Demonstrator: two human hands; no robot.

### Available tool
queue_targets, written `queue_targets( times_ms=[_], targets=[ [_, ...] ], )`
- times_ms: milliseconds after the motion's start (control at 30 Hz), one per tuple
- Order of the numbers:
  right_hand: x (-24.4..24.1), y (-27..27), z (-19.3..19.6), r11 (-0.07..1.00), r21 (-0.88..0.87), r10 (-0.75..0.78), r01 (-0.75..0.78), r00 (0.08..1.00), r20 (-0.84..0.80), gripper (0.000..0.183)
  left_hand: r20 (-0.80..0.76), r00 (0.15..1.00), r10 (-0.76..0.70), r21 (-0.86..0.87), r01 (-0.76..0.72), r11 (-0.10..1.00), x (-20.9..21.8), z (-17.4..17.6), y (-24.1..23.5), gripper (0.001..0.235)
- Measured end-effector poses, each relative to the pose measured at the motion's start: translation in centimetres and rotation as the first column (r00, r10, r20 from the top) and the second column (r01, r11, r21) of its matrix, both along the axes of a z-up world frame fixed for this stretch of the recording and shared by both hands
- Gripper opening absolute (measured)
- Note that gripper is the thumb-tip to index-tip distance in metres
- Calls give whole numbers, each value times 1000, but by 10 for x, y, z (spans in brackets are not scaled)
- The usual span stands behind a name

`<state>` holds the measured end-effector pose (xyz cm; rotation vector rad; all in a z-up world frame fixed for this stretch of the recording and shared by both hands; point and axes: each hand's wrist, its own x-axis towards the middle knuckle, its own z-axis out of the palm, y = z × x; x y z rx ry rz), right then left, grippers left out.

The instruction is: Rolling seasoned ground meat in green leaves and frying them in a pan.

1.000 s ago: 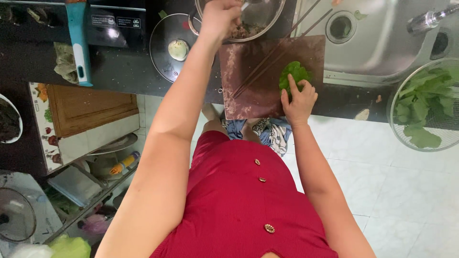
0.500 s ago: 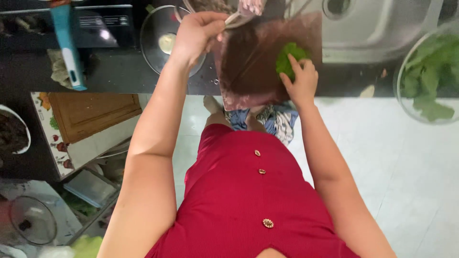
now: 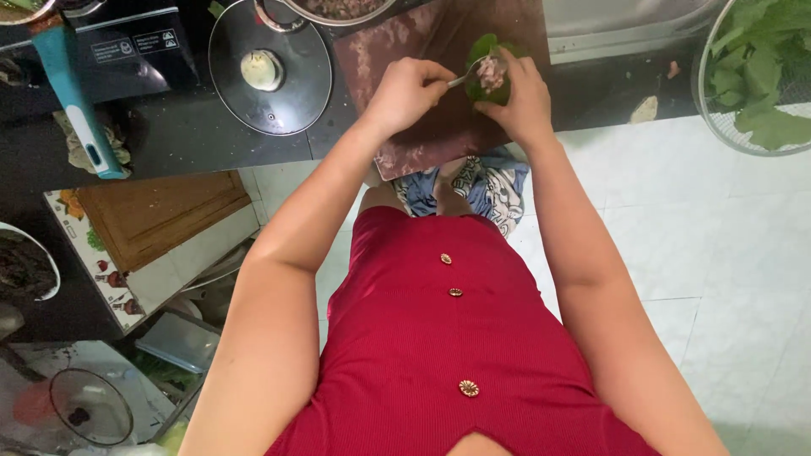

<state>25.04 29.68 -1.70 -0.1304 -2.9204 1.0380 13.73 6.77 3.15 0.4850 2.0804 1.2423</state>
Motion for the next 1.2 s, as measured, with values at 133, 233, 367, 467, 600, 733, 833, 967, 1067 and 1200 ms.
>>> queue_targets(
  times_ms=[133, 233, 367, 467, 600, 733, 833, 967, 1067, 1200],
  targets=[
    [1, 4, -1, 997, -79, -8, 9, 1000, 5, 92, -235, 972, -31, -20, 27, 999, 3, 7, 7, 22],
    [0, 4, 0, 994, -108, -17, 21, 999, 32, 95, -200, 980, -23, -63, 10, 998, 3, 11, 8, 21],
    [1, 4, -4, 995, -97, -12, 14, 1000, 17, 102, -506, 862, -34, 26, 54, 998, 15, -21, 11, 16],
    [4, 4, 7, 993, -110, 32, -44, 993, -112, 110, -668, 703, -244, -203, 143, 969, 26, -11, 17, 23],
    [10, 12, 2, 973, -231, 1, 5, 1000, 27, 107, -792, 522, -316, -233, 219, 947, 35, -11, 10, 34],
    [21, 16, -20, 900, -419, -97, 118, 993, 72, 81, -815, 446, -370, -291, 237, 927, 35, -2, 13, 36],
    [22, 8, -21, 921, -368, -130, 129, 991, 23, 66, -809, 507, -297, -228, 194, 954, 31, 2, 13, 35],
    [18, -1, 3, 952, -286, -128, 107, 990, -57, 68, -701, 708, -85, -58, 62, 996, 24, 9, 10, 20],
    [15, 1, 12, 967, -242, -89, 75, 995, -47, 71, -701, 713, 24, 16, -18, 1000, 14, 34, 4, 15],
    [6, 0, 17, 984, -171, 41, -52, 997, -64, 67, -777, 621, 102, -1, -164, 986, -16, 72, -21, 15]
  ],
)
